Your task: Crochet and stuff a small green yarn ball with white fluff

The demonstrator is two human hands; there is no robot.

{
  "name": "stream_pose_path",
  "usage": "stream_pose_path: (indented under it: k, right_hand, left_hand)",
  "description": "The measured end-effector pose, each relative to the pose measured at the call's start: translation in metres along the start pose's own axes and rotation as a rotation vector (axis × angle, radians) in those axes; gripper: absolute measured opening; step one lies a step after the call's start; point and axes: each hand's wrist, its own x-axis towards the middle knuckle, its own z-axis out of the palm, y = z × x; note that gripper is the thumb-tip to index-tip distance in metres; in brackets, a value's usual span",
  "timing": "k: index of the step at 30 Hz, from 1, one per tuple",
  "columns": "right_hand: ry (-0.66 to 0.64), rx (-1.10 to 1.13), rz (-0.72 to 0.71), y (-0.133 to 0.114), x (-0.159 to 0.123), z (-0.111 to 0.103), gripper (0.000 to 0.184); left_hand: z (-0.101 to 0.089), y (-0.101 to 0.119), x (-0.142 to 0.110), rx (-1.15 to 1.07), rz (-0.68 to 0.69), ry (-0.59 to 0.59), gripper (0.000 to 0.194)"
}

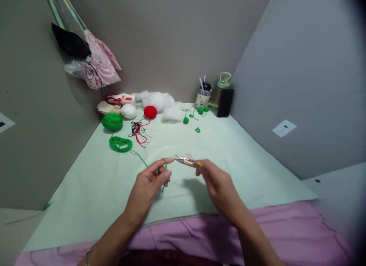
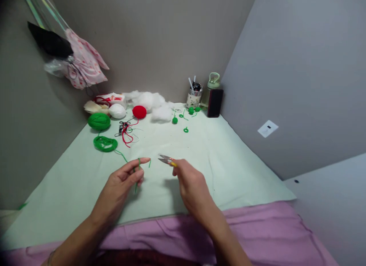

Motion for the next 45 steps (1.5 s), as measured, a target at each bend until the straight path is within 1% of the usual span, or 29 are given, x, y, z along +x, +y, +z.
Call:
stream_pose_path:
  k: [2,3,4,5,6,8,10,12,15,16,18,20,23,25,26,28,30,31,33,35,38,41,43,45]
  right_hand:
    - [0.173,0.076,0.094,-0.008,0.008,0.003,0.018]
    - [0.235,0.102,0.101,-0.013,0.012,0.005,0.015]
    - [0.279,0.119,0.087,-0.018,0.016,0.008,0.014]
    - [0.291,0.137,0.068,-0.023,0.021,0.01,0.013]
    - [0.289,0.171,0.06,-0.028,0.024,0.013,0.013]
    - [0.235,0.314,0.096,-0.035,0.03,0.018,0.015]
    - [0.175,0.451,0.142,-0.038,0.031,0.022,0.019]
    - [0.173,0.493,0.154,-0.037,0.03,0.025,0.022]
    - [0.272,0.461,0.195,-0.03,0.025,0.025,0.017]
    - [0.282,0.467,0.222,-0.028,0.022,0.024,0.016]
    - [0.226,0.507,0.279,-0.025,0.017,0.021,0.019]
    - [0.103,0.565,0.311,-0.025,0.012,0.017,0.022]
    - [-0.069,0.614,0.306,-0.029,0.007,0.013,0.018]
    - [-0.123,0.648,0.297,-0.032,0.005,0.014,0.015]
    - [-0.129,0.674,0.3,-0.033,0.005,0.015,0.013]
    - [-0.104,0.723,0.319,-0.032,0.005,0.016,0.012]
    - [-0.055,0.735,0.348,-0.029,0.005,0.017,0.01]
    - [-0.026,0.724,0.361,-0.028,0.005,0.018,0.01]
    - [0.026,0.694,0.39,-0.025,0.004,0.019,0.011]
    - [0.061,0.708,0.424,-0.023,0.003,0.021,0.014]
    - [0.111,0.883,0.496,-0.023,0.005,0.022,0.018]
    - [0.105,1.126,0.568,-0.022,0.008,0.021,0.02]
    - [0.072,1.248,0.596,-0.02,0.009,0.019,0.019]
    - [0.056,1.307,0.603,-0.019,0.01,0.018,0.018]
  left_hand:
    - [0.011,-0.001,-0.003,-0.021,-0.023,-0.039,0.035]
    - [0.019,-0.002,-0.006,-0.012,-0.033,-0.082,0.033]
    - [0.026,-0.003,-0.01,0.002,-0.053,-0.167,0.03]
    - [0.034,-0.004,-0.015,0.013,-0.045,-0.25,0.025]
    - [0.041,-0.005,-0.02,0.019,-0.008,-0.312,0.022]
    - [0.049,-0.005,-0.029,-0.009,0.004,-0.28,0.022]
    - [0.05,-0.002,-0.033,-0.047,-0.008,-0.249,0.023]
    - [0.045,0.003,-0.033,-0.103,-0.016,-0.224,0.024]
    - [0.034,0.012,-0.026,-0.159,0.027,-0.137,0.031]
    - [0.029,0.014,-0.023,-0.138,0.051,-0.095,0.035]
    - [0.022,0.017,-0.018,-0.031,0.105,-0.035,0.043]
    - [0.016,0.015,-0.016,0.113,0.176,-0.041,0.048]
    - [0.011,0.007,-0.014,0.309,0.291,-0.12,0.044]
    - [0.009,0.001,-0.014,0.404,0.334,-0.167,0.042]
    - [0.009,-0.001,-0.013,0.443,0.342,-0.179,0.044]
    - [0.008,-0.002,-0.013,0.496,0.342,-0.167,0.054]
    - [0.007,0.0,-0.013,0.502,0.356,-0.119,0.059]
    - [0.007,0.001,-0.014,0.485,0.375,-0.092,0.057]
    - [0.007,0.002,-0.017,0.43,0.419,-0.05,0.048]
    - [0.008,0.001,-0.021,0.376,0.459,-0.031,0.039]
    - [0.011,-0.006,-0.026,0.308,0.472,-0.054,0.035]
    - [0.015,-0.013,-0.027,0.269,0.427,-0.08,0.036]
    - [0.017,-0.014,-0.025,0.266,0.395,-0.05,0.031]
    - [0.017,-0.013,-0.022,0.288,0.394,-0.016,0.023]
